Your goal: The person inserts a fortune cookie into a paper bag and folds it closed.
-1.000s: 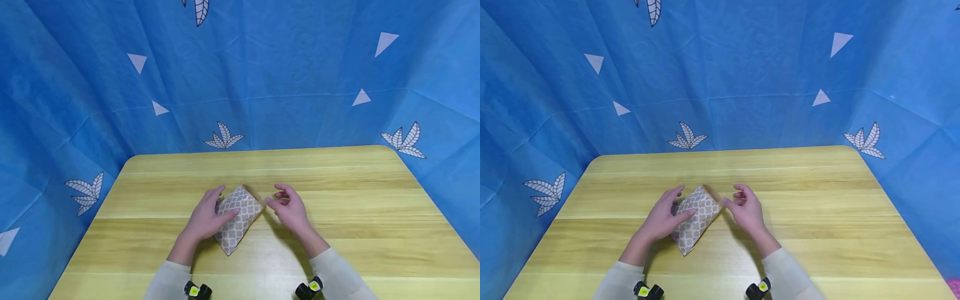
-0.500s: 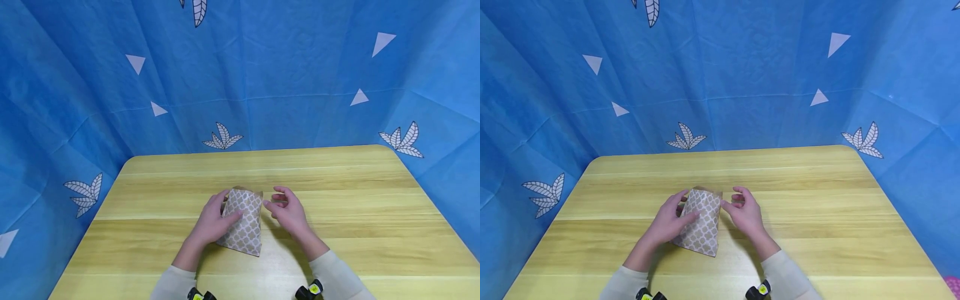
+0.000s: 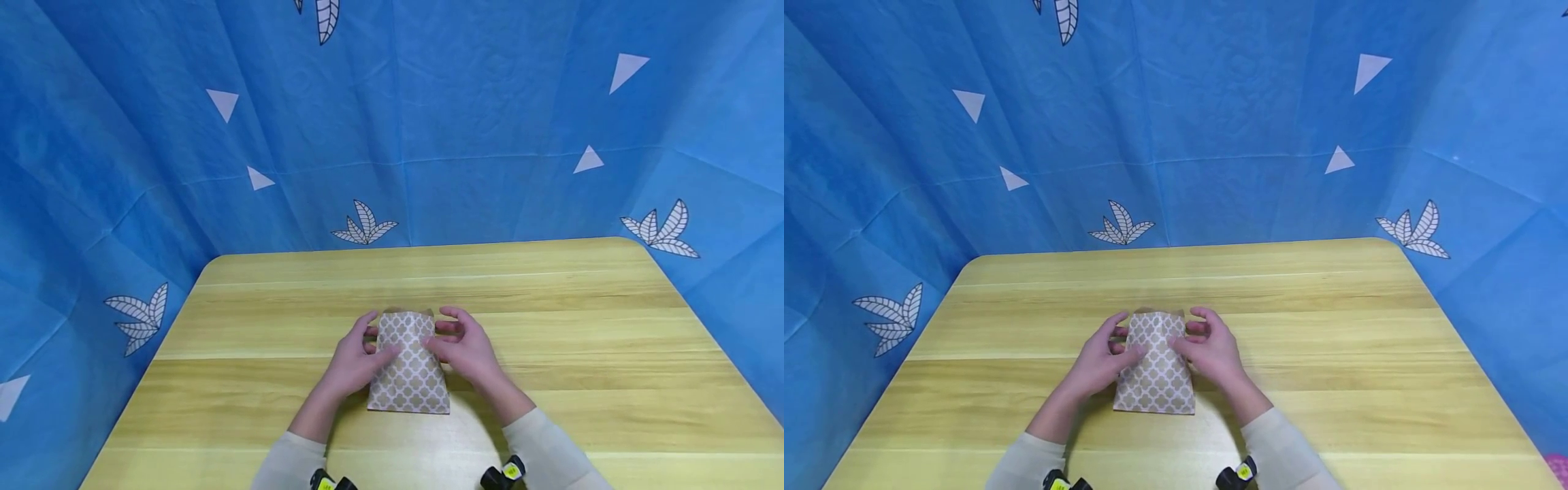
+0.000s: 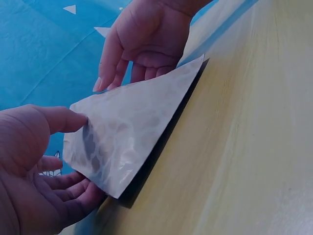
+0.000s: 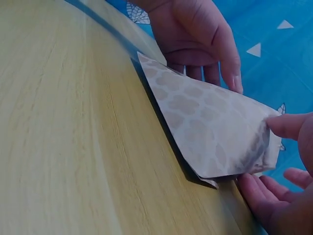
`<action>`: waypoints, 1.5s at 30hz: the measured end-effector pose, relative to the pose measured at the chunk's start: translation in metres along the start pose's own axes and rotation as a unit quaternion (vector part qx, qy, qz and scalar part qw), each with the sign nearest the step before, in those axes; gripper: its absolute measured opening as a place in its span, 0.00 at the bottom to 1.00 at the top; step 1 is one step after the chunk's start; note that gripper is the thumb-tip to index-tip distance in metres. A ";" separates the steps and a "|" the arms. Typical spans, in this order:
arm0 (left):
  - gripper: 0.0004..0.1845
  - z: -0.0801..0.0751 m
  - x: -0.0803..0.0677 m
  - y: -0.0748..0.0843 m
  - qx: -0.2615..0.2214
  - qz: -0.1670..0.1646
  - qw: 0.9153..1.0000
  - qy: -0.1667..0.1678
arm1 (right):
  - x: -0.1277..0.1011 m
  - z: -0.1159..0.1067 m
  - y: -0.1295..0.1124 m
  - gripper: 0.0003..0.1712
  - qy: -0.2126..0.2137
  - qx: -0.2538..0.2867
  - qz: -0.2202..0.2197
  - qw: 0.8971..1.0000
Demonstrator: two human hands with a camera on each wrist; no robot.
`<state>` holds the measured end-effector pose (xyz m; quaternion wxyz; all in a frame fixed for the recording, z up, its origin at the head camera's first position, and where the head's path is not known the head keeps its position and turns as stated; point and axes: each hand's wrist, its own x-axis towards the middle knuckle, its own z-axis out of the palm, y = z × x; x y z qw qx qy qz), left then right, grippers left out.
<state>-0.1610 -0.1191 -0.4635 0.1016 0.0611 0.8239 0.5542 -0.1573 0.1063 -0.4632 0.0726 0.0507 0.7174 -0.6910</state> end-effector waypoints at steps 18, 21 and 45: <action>0.45 0.003 0.007 0.010 -0.094 -0.004 0.996 0.011 | 0.000 0.004 -0.004 0.34 0.023 0.005 -0.017 1.000; 0.44 0.004 0.006 0.014 -0.113 0.000 0.994 0.010 | -0.001 0.004 -0.005 0.34 0.024 0.018 -0.026 0.999; 0.34 0.006 -0.003 0.034 -0.093 0.103 0.990 0.001 | -0.008 0.004 -0.010 0.35 -0.016 0.016 -0.195 0.980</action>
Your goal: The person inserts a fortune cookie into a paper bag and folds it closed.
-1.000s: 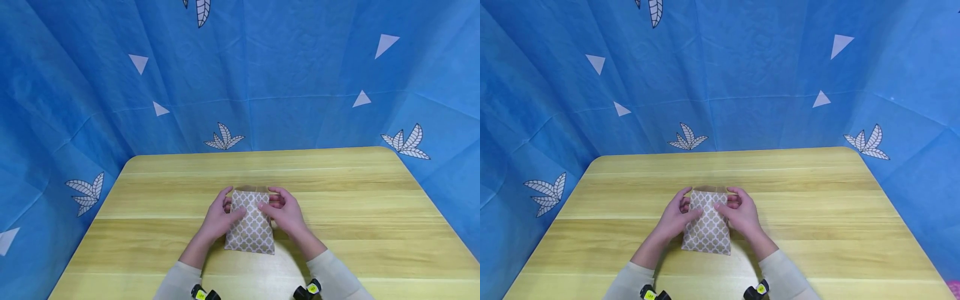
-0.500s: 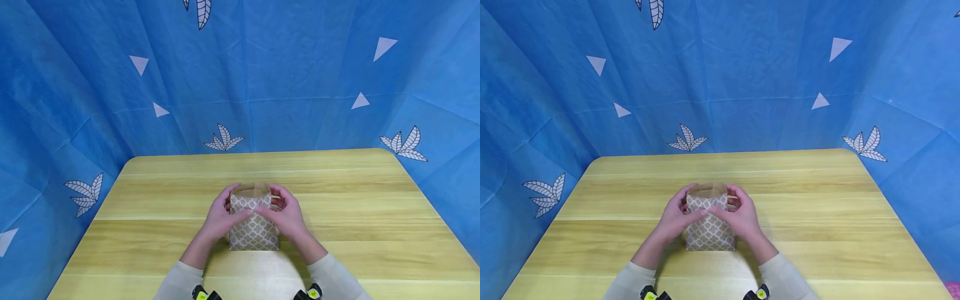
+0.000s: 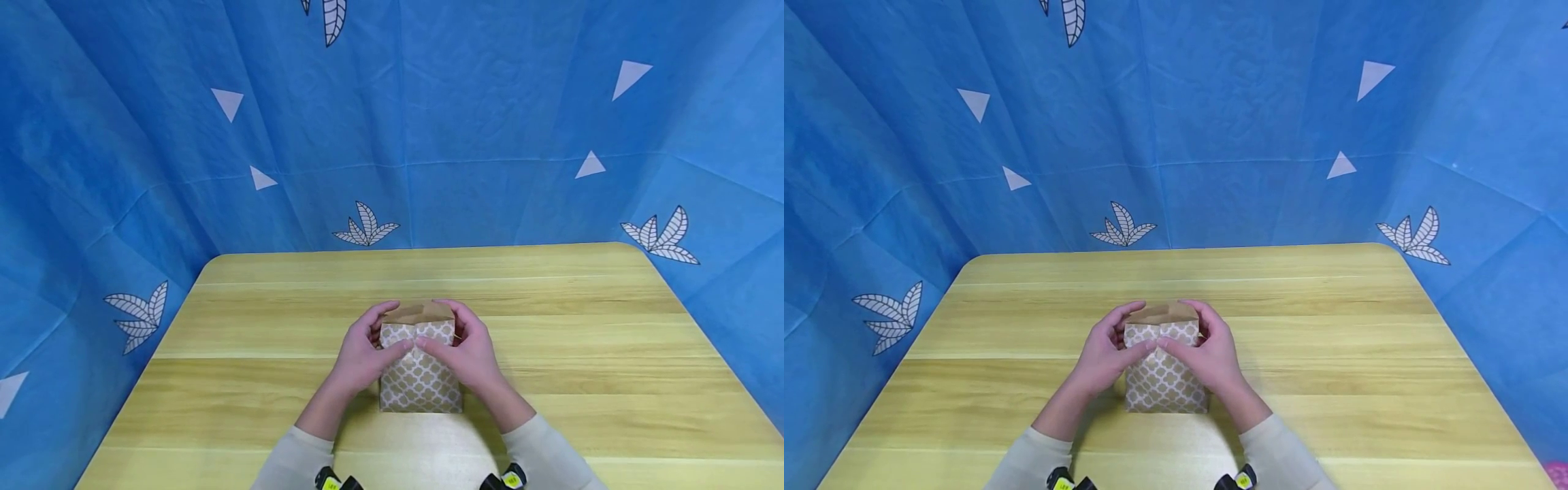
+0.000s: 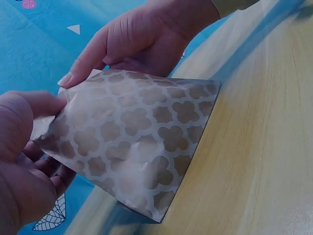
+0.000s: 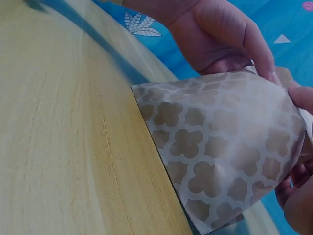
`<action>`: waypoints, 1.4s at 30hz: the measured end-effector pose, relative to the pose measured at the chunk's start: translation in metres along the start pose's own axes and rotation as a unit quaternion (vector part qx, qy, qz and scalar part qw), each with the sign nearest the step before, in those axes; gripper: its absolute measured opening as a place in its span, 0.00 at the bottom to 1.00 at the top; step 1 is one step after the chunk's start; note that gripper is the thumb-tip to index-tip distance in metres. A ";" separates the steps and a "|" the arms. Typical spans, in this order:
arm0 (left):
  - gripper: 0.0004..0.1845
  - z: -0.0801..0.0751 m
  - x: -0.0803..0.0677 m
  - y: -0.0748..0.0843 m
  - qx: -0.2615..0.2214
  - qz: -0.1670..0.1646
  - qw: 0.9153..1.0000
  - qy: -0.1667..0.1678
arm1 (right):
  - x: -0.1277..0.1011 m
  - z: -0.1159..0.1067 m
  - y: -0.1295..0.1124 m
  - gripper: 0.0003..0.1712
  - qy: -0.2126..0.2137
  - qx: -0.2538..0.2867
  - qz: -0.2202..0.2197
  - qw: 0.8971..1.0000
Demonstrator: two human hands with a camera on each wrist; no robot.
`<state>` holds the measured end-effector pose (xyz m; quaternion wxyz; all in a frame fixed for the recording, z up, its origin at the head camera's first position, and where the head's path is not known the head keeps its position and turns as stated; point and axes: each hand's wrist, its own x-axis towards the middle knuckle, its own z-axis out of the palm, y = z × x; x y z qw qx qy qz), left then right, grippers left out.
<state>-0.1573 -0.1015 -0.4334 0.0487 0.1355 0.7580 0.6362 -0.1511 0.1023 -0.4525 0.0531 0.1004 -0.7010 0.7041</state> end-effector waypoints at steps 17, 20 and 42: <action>0.25 0.002 0.002 -0.006 -0.043 0.011 0.996 0.071 | 0.000 -0.003 0.004 0.23 0.017 0.003 0.023 1.000; 0.22 0.002 0.002 -0.008 -0.030 0.011 0.997 0.075 | 0.000 -0.005 0.004 0.19 0.013 0.009 0.017 1.000; 0.17 0.002 0.003 0.001 -0.009 0.003 1.000 -0.025 | 0.000 -0.009 0.009 0.08 -0.001 0.009 -0.090 0.996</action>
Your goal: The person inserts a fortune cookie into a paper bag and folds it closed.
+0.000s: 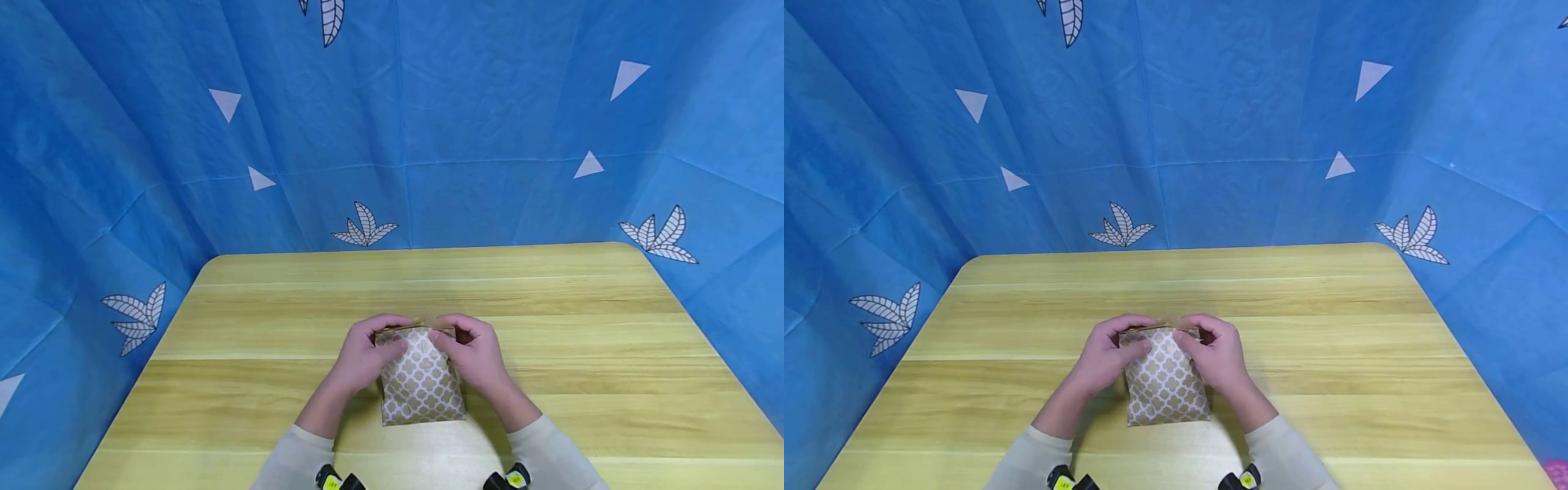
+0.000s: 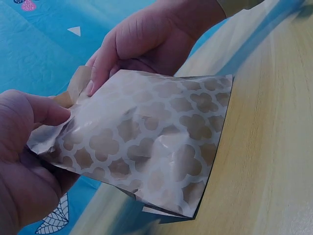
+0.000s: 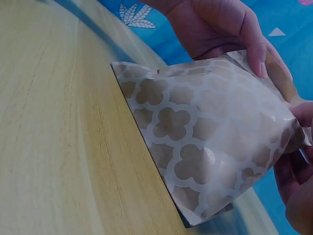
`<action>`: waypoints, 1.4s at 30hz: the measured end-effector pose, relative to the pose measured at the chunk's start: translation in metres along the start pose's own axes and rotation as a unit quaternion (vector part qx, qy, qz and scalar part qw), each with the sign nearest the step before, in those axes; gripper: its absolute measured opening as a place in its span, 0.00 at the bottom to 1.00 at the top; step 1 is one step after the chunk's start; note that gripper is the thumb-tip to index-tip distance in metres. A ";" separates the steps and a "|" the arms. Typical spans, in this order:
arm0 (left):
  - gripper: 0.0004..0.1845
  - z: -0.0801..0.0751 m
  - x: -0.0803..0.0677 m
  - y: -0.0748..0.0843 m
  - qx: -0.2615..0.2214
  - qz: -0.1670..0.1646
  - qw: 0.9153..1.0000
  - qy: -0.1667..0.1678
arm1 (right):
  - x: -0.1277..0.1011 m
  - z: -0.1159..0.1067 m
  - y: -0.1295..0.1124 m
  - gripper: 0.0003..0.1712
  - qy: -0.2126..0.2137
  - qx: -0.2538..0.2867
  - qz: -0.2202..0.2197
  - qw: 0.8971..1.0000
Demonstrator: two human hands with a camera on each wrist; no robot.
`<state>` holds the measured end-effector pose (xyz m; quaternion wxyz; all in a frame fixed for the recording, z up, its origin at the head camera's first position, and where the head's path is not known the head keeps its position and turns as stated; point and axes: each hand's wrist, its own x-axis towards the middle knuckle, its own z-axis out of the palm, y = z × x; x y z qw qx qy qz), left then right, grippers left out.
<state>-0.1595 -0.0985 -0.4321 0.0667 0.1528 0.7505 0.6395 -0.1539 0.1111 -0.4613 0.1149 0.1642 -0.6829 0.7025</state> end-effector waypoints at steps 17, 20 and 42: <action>0.11 0.003 -0.009 0.026 0.035 0.033 0.999 -0.019 | 0.000 0.002 -0.002 0.15 -0.058 -0.023 0.003 0.998; 0.10 0.002 -0.009 0.025 0.042 0.041 0.998 -0.030 | 0.001 0.002 -0.002 0.11 -0.066 -0.021 -0.004 0.998; 0.10 0.000 -0.002 -0.011 0.063 0.007 0.998 0.012 | 0.000 0.002 -0.007 0.09 -0.068 -0.041 0.010 0.997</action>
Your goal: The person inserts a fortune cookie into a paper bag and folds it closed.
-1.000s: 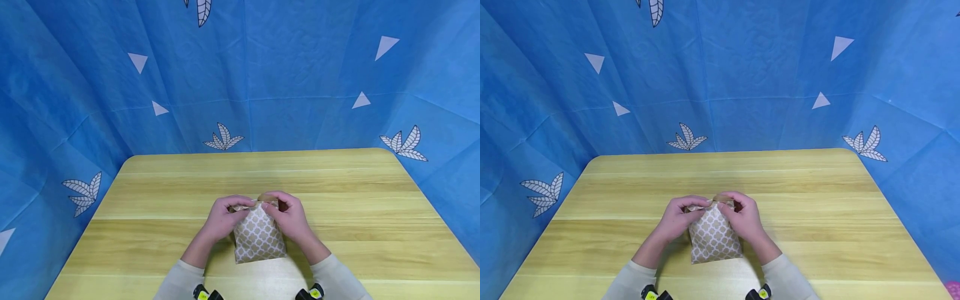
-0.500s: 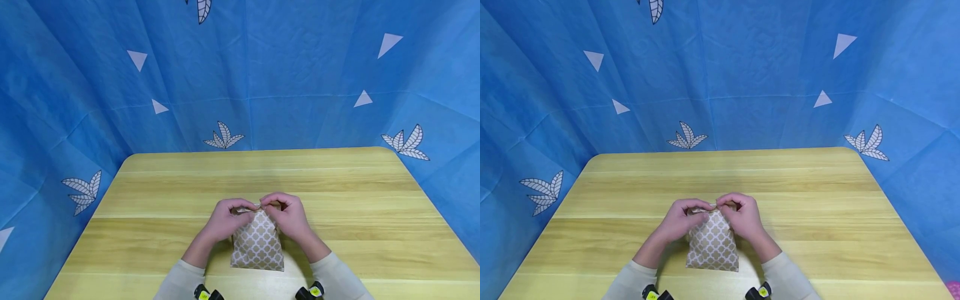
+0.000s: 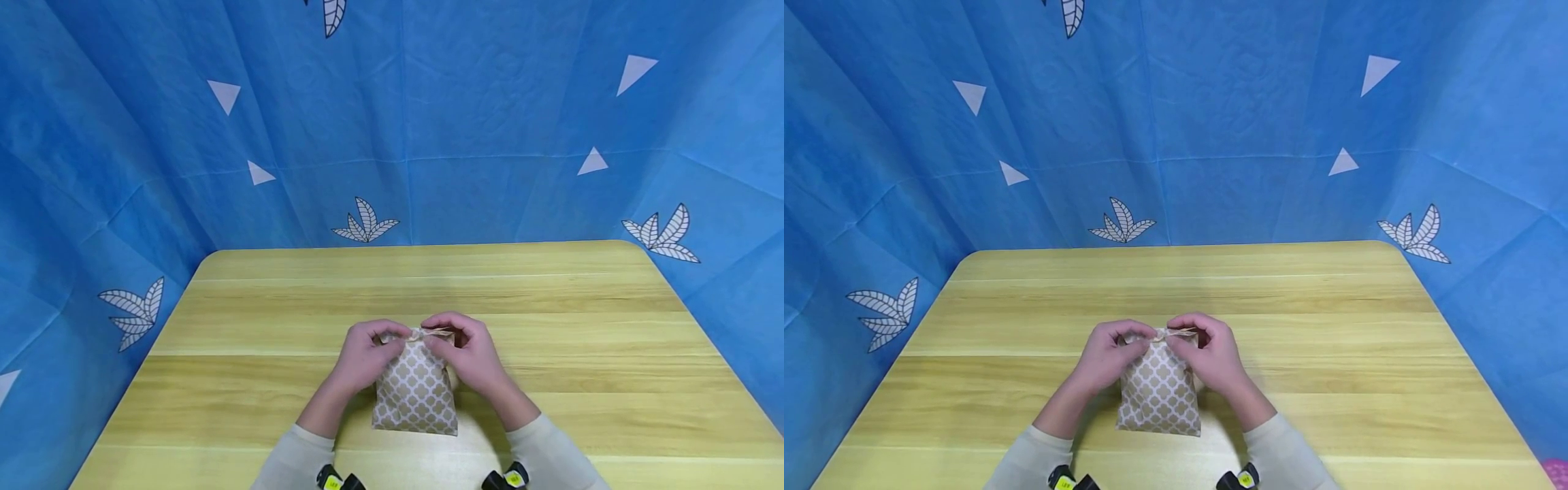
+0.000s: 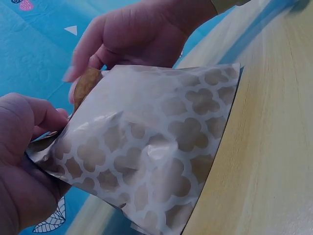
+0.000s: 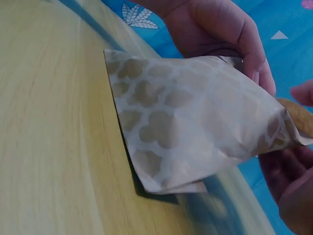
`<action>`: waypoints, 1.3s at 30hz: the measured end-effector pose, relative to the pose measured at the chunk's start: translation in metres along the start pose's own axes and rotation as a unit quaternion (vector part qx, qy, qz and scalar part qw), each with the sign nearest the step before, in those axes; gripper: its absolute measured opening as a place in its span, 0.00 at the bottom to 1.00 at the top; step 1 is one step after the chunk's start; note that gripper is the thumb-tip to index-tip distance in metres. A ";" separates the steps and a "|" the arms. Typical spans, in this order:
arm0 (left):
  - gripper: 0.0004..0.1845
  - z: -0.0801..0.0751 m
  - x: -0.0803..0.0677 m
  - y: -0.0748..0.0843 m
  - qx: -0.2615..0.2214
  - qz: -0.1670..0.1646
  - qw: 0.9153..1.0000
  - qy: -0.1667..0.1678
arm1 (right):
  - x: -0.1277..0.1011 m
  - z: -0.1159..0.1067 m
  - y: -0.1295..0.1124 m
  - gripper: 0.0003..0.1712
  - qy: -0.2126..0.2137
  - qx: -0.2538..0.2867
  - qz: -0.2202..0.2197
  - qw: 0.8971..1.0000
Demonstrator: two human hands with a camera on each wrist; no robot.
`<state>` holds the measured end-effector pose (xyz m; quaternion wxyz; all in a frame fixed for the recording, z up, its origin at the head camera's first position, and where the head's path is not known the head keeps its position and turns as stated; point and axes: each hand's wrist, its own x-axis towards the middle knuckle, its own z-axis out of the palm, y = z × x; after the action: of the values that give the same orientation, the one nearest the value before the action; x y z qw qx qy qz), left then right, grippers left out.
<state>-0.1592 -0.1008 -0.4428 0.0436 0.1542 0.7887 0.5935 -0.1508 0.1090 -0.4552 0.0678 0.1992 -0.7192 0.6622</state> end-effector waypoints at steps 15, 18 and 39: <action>0.14 0.001 -0.001 0.006 -0.027 -0.012 0.999 0.029 | 0.004 0.005 -0.012 0.04 0.050 -0.051 0.120 0.990; 0.14 0.001 -0.001 0.007 -0.026 -0.012 0.999 0.037 | 0.004 0.002 -0.013 0.05 0.054 -0.036 0.137 0.988; 0.12 -0.001 0.000 0.016 -0.026 -0.040 0.996 0.071 | 0.009 -0.013 -0.022 0.08 0.025 -0.020 0.197 0.980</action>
<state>-0.1567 -0.0978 -0.4275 0.0146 0.0791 0.7798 0.6208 -0.1526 0.1187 -0.4301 -0.0426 0.0359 -0.7552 0.6531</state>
